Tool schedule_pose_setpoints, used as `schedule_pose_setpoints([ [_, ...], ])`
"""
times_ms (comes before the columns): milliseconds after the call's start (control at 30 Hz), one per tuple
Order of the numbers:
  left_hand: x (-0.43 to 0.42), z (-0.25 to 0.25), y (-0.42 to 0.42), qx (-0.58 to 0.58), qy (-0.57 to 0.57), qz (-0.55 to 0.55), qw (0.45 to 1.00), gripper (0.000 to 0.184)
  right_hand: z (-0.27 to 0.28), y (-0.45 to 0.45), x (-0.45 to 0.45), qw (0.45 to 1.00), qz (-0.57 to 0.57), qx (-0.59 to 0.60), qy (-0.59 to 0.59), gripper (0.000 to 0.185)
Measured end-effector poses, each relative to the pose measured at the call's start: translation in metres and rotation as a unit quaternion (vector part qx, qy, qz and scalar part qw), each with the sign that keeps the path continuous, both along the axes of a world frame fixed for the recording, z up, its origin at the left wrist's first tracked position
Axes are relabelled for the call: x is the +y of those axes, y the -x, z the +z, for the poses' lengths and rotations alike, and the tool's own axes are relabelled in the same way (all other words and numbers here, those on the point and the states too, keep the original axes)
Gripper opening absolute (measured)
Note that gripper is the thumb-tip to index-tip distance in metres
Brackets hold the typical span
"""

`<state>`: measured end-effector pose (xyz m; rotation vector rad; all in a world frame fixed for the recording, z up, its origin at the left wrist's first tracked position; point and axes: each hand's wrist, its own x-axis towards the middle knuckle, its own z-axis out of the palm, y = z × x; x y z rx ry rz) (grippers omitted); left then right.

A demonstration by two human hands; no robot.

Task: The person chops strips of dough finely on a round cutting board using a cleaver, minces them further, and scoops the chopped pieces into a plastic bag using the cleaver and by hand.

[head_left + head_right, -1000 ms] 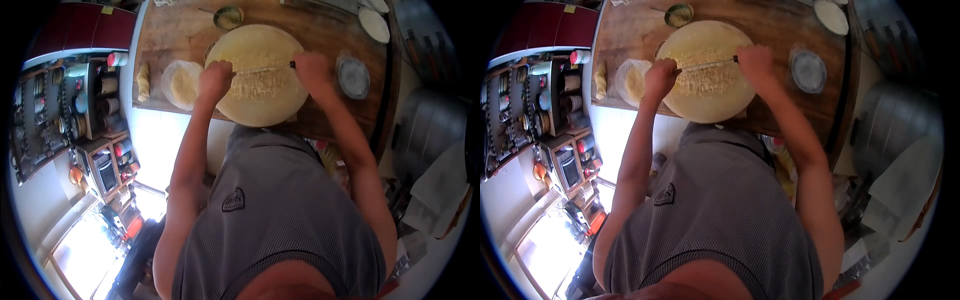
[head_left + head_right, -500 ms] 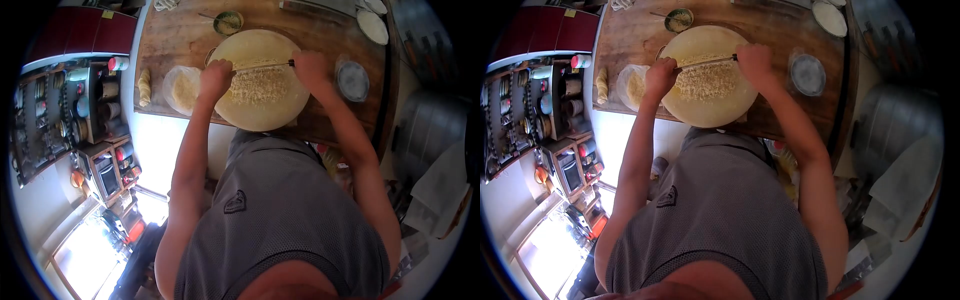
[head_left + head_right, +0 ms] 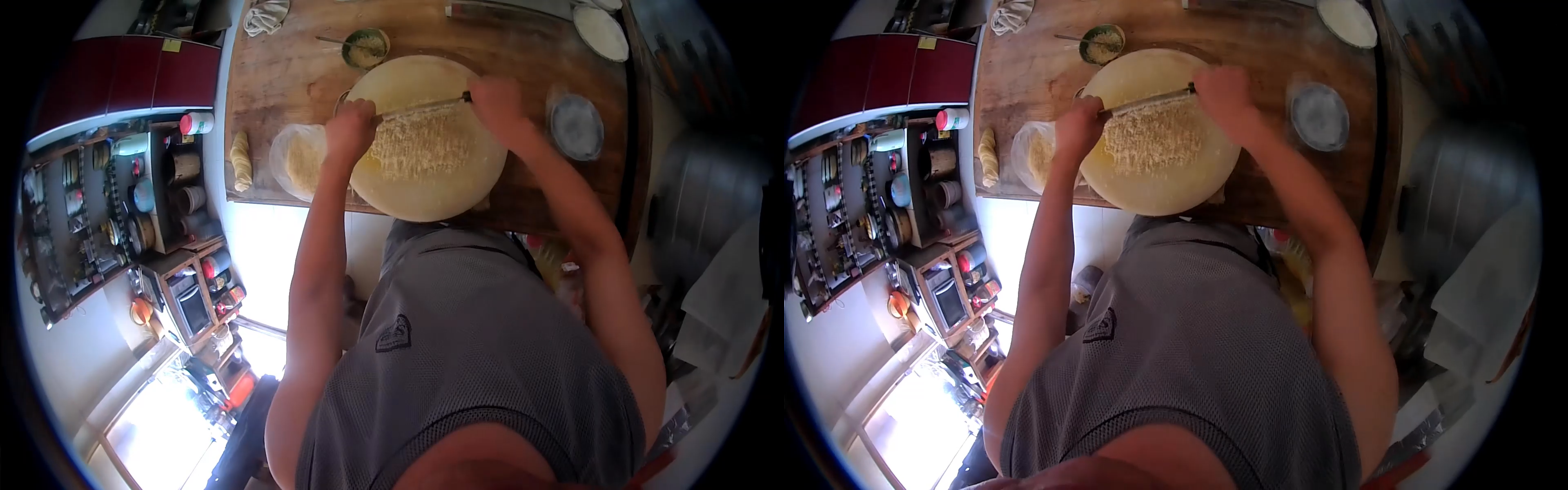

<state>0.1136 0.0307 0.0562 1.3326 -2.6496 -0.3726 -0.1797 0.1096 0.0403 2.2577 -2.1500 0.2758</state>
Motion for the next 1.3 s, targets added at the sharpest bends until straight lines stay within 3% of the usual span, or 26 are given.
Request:
schedule_pose_setpoints([
  [300,-0.014,0.001,0.005,-0.006,-0.004,-0.020,1.000,0.018,0.020,0.004,-0.009,0.999,-0.038,0.011,0.004,0.005],
  [400,-0.021,-0.007,0.008,0.007,0.002,-0.043,0.999,0.017,-0.004,0.003,-0.012,0.997,-0.052,0.013,-0.056,0.006],
  [500,-0.037,-0.009,0.013,0.008,-0.011,-0.070,0.997,0.017,-0.005,0.004,-0.005,0.998,-0.062,-0.001,-0.021,0.011],
  [567,-0.037,0.003,0.010,0.009,-0.039,-0.081,0.996,0.016,0.032,-0.008,0.019,0.995,-0.085,0.007,-0.043,0.013],
  [667,-0.061,0.027,0.005,0.029,-0.031,-0.200,0.979,0.017,0.066,-0.043,0.056,0.978,-0.167,-0.025,-0.121,0.023],
  [767,-0.095,0.035,-0.001,-0.007,-0.049,-0.346,0.937,0.017,0.066,-0.115,0.104,0.936,-0.233,-0.177,-0.194,0.032],
  [833,-0.122,0.028,0.000,-0.056,-0.064,-0.515,0.853,0.016,0.070,-0.171,0.119,0.914,-0.259,-0.233,-0.208,0.034],
  [1000,-0.145,0.012,-0.003,-0.093,-0.072,-0.609,0.785,0.019,0.042,-0.272,0.117,0.838,-0.353,-0.351,-0.221,0.038],
  [1133,-0.159,0.008,0.003,-0.160,-0.084,-0.633,0.752,0.020,0.032,-0.306,0.099,0.824,-0.398,-0.365,-0.172,0.038],
  [1300,-0.170,0.003,0.020,-0.142,-0.112,-0.674,0.716,0.020,0.031,-0.312,0.089,0.806,-0.426,-0.373,-0.175,0.036],
])
